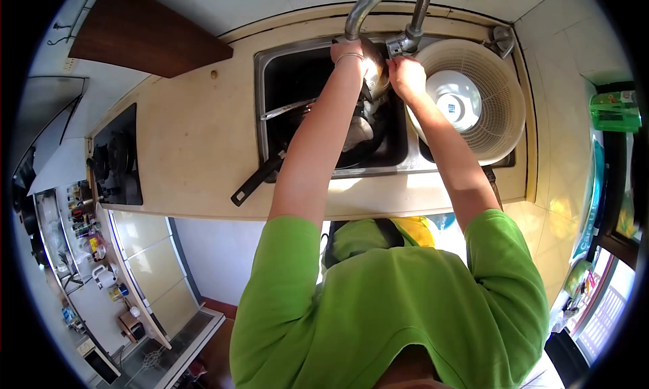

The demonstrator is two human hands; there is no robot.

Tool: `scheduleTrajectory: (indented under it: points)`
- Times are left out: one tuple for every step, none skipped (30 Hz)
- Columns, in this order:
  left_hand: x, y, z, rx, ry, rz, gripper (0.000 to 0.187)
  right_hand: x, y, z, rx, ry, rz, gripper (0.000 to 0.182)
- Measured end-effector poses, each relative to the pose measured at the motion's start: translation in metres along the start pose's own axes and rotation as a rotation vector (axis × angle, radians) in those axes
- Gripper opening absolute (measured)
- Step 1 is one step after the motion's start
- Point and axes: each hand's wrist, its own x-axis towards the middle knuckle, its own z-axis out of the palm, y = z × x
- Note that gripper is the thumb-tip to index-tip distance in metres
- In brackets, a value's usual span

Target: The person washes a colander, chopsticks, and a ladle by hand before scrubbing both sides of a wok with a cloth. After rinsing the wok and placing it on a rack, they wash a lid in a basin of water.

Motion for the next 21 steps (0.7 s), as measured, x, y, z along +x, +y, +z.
scheduleTrajectory:
  points:
    - [-0.008,0.007,-0.003,-0.001,0.0,-0.001,0.033,0.0,-0.001,0.0,-0.001,0.0,-0.001,0.021]
    - [-0.016,0.016,-0.006,0.18,0.044,0.034,0.035,0.001,-0.002,0.0,0.0,-0.004,0.003,0.021]
    - [-0.018,0.02,-0.01,0.362,0.087,0.068,0.037,0.001,-0.002,-0.001,0.001,-0.007,0.008,0.021]
    - [-0.012,0.017,-0.017,0.378,0.015,0.15,0.028,0.001,-0.002,-0.002,-0.006,-0.019,0.012,0.021]
    - [-0.004,0.013,-0.024,0.38,0.015,0.147,0.028,0.0,-0.001,-0.003,-0.005,-0.022,0.013,0.021]
    - [0.009,0.006,-0.03,-0.023,-0.103,0.017,0.024,-0.001,0.0,-0.004,0.004,-0.017,0.002,0.022]
    - [0.013,0.007,-0.038,-0.427,-0.217,-0.11,0.021,-0.001,0.0,-0.004,0.016,-0.011,-0.008,0.022]
    - [0.016,0.006,-0.047,-0.424,-0.21,-0.11,0.021,-0.001,-0.001,-0.005,0.023,-0.015,-0.009,0.022]
    - [0.008,0.01,-0.058,-0.586,-0.175,-0.215,0.02,-0.001,-0.002,-0.009,0.017,-0.071,0.011,0.022]
    - [0.004,0.012,-0.067,-0.747,-0.14,-0.319,0.02,0.0,-0.004,-0.013,0.011,-0.125,0.031,0.023]
    - [-0.001,0.014,-0.074,-0.745,-0.137,-0.317,0.02,-0.004,-0.005,-0.018,0.015,-0.126,0.031,0.023]
    - [-0.003,0.015,-0.079,-0.823,-0.174,-0.381,0.02,-0.011,-0.007,-0.025,0.082,-0.064,-0.102,0.032]
    - [-0.007,0.018,-0.084,-0.903,-0.211,-0.445,0.021,-0.017,-0.015,-0.037,0.148,-0.001,-0.238,0.045]
    - [-0.013,0.021,-0.083,-0.873,-0.219,-0.446,0.022,-0.028,-0.023,-0.05,0.149,-0.164,-0.271,0.058]
    - [-0.009,0.019,-0.079,-0.874,-0.216,-0.449,0.022,-0.036,-0.038,-0.065,0.147,-0.331,-0.302,0.073]
    - [-0.004,0.018,-0.072,-0.783,-0.181,-0.376,0.023,-0.038,-0.047,-0.07,0.041,-0.408,-0.315,0.082]
    - [0.0,0.015,-0.065,-0.692,-0.149,-0.304,0.023,-0.037,-0.046,-0.062,0.033,-0.387,-0.273,0.076]
    - [-0.02,0.026,-0.06,-0.762,-0.121,-0.337,0.014,-0.031,-0.041,-0.05,0.017,-0.39,-0.172,0.072]
    - [-0.028,0.029,-0.061,-0.766,-0.123,-0.337,0.014,-0.027,-0.037,-0.037,0.004,-0.393,-0.073,0.069]
    - [-0.035,0.031,-0.064,-0.629,-0.205,-0.254,0.016,-0.029,-0.033,-0.026,-0.026,-0.271,-0.125,0.057]
    - [-0.036,0.033,-0.066,-0.491,-0.284,-0.17,0.018,-0.028,-0.028,-0.018,-0.024,-0.27,-0.127,0.057]
